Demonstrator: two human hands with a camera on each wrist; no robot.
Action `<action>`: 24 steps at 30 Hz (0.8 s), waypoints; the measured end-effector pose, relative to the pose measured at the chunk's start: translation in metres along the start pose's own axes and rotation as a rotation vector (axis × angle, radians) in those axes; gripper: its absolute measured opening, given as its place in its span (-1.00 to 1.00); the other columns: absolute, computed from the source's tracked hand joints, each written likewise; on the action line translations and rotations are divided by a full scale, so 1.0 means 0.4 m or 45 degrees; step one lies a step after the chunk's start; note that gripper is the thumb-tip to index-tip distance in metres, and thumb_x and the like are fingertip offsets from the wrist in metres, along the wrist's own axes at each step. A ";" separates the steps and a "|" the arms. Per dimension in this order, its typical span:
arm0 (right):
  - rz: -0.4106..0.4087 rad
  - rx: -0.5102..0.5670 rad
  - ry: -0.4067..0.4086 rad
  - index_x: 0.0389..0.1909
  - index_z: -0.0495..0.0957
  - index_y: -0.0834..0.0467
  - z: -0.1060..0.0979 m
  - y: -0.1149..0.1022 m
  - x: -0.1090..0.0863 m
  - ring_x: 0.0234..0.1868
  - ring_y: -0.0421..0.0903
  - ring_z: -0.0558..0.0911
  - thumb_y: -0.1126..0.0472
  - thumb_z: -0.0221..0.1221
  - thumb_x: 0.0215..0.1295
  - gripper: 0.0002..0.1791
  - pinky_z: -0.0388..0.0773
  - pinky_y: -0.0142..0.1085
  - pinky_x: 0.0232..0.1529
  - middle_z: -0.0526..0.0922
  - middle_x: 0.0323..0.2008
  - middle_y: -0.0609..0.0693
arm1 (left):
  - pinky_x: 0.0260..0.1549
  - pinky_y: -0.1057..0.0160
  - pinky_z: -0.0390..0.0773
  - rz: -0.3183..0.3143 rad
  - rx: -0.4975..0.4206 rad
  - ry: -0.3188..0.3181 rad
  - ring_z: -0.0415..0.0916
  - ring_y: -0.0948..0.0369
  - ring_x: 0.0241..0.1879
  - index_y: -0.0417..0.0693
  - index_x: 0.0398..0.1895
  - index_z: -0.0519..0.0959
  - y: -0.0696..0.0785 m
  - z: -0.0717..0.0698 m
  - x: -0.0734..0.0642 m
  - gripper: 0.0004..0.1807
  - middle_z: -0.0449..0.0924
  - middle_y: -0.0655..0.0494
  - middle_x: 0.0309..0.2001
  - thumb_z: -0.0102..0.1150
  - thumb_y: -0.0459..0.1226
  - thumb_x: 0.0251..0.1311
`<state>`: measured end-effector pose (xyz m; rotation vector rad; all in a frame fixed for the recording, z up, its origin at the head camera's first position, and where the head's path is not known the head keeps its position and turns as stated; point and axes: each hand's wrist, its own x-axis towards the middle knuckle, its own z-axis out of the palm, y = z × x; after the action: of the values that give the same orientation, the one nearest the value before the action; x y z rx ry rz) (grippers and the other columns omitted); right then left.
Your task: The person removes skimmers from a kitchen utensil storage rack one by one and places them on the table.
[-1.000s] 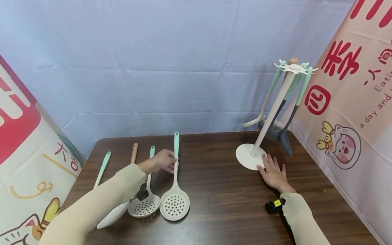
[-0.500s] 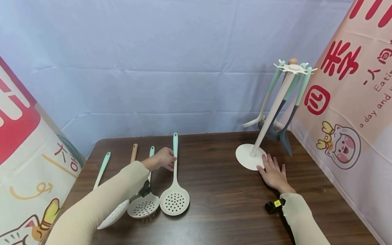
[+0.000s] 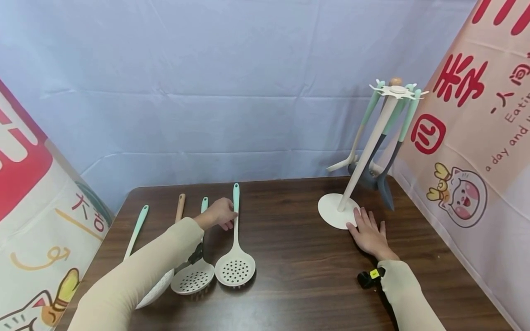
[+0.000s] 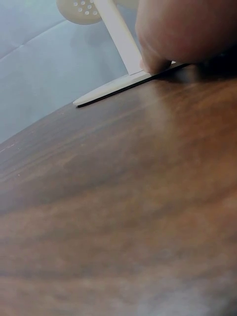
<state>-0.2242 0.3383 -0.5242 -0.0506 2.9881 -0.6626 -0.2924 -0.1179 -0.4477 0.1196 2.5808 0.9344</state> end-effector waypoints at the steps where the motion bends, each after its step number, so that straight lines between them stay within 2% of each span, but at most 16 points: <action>1: 0.000 -0.001 0.000 0.59 -0.18 0.35 0.000 0.000 0.000 0.54 0.46 -0.30 -0.23 -0.28 0.63 -0.14 -0.55 0.47 0.32 -0.26 0.56 0.44 | -0.49 0.23 0.71 -0.008 0.007 -0.001 0.69 0.12 -0.51 -0.40 -0.06 0.50 -0.002 0.001 0.003 -0.82 0.65 -0.10 -0.44 0.13 -0.39 0.45; 6: 0.000 -0.008 0.007 0.59 -0.18 0.35 0.001 0.002 0.002 0.54 0.46 -0.30 -0.23 -0.29 0.63 -0.14 -0.54 0.47 0.32 -0.25 0.56 0.44 | -0.51 0.25 0.70 -0.044 0.016 -0.008 0.67 0.15 -0.54 -0.34 -0.14 0.50 -0.015 0.006 0.018 -0.87 0.65 -0.09 -0.47 0.14 -0.38 0.45; 17: -0.002 -0.007 0.009 0.59 -0.18 0.34 0.001 0.004 0.003 0.53 0.46 -0.30 -0.25 -0.31 0.63 -0.14 -0.54 0.48 0.32 -0.25 0.56 0.44 | -0.50 0.26 0.70 -0.040 0.013 -0.023 0.67 0.15 -0.51 -0.41 0.06 0.47 -0.024 0.023 0.016 -0.73 0.64 -0.07 -0.45 0.14 -0.35 0.47; 24: -0.007 0.006 -0.001 0.60 -0.19 0.34 -0.002 -0.002 -0.002 0.54 0.46 -0.31 -0.23 -0.30 0.64 -0.14 -0.55 0.47 0.32 -0.27 0.56 0.43 | -0.49 0.26 0.69 0.011 0.063 -0.021 0.66 0.16 -0.48 -0.41 0.04 0.52 -0.022 0.032 0.001 -0.75 0.63 -0.05 -0.42 0.10 -0.34 0.49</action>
<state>-0.2235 0.3380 -0.5232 -0.0593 2.9868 -0.6698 -0.2873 -0.1171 -0.4624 0.1515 2.5908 0.8691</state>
